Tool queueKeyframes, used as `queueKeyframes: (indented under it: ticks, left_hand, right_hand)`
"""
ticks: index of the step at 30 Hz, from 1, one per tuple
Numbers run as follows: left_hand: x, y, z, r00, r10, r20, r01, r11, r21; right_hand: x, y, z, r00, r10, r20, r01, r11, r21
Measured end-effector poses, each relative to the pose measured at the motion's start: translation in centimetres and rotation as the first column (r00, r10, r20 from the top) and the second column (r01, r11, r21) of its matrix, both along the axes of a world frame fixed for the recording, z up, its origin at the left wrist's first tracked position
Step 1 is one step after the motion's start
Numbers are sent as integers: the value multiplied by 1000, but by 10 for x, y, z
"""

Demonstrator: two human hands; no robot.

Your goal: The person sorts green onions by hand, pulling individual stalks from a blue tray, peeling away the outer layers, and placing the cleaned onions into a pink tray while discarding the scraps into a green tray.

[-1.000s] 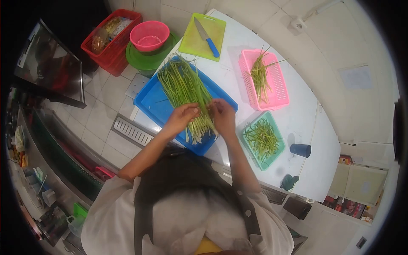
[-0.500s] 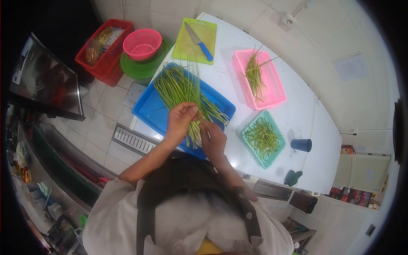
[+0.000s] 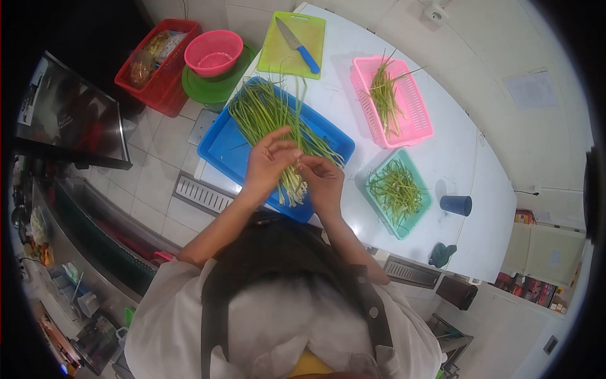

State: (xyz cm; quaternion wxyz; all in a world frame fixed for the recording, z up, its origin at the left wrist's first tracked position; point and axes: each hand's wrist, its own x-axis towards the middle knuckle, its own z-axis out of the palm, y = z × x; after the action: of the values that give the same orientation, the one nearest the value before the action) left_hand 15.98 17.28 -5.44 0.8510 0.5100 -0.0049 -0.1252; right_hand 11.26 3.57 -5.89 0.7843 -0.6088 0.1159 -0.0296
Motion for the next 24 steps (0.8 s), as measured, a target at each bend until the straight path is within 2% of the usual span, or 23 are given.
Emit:
queueKeyframes:
  ticks: [3,7,10,11,13,14,15,16,18,19,20,21,22,23,24]
  left_hand:
    - [1,-5,-5,999,5,-44,-5,1000,12]
    - [5,-16,-13,975,158,-157,-179,976,-126]
    - [17,-14,-16,957,221,-190,-262,937,-229]
    - [22,-12,-15,955,234,-182,-274,932,-236]
    - [30,-6,-13,947,276,-162,-309,922,-235]
    - [35,-4,-12,941,303,-150,-331,916,-227]
    - [39,-1,-12,934,329,-137,-353,909,-221]
    - [41,1,-10,937,331,-111,-348,912,-217]
    - [44,1,-8,944,324,-58,-329,920,-214]
    - [43,-1,-7,951,310,-20,-308,935,-175]
    - [41,-5,-5,957,289,18,-284,949,-138]
    - [38,-10,-4,964,262,55,-256,962,-99]
    - [34,-16,-3,968,236,82,-233,971,-47]
    - [29,-23,-1,972,207,110,-208,978,3]
    - [23,-31,0,975,177,137,-185,981,53]
  right_hand:
    - [-1,-1,9,997,-75,1,75,996,-47]
    - [-2,-16,5,981,-189,36,190,981,-25]
    - [-18,-42,7,999,32,-16,-33,996,-84]
    - [-25,-55,4,986,160,-37,-163,981,-106]
    - [-43,-89,-2,908,411,-82,-419,896,-144]
    - [-52,-108,4,873,438,-213,-469,874,-127]
    - [-59,-130,10,880,425,-212,-460,874,-158]
    - [-66,-154,6,926,333,-177,-358,924,-134]
    - [-71,-204,9,982,133,-136,-160,965,-209]
    - [-69,-219,19,979,12,-205,-99,901,-422]
    - [-69,-225,23,971,-19,-239,-165,669,-724]
    - [-69,-228,32,962,-71,-264,-225,339,-913]
    - [-71,-232,38,952,-139,-274,-281,-37,-959]
    - [-65,-232,32,956,-133,-261,-256,53,-965]
    - [-55,-221,36,982,-61,-179,-156,272,-950]
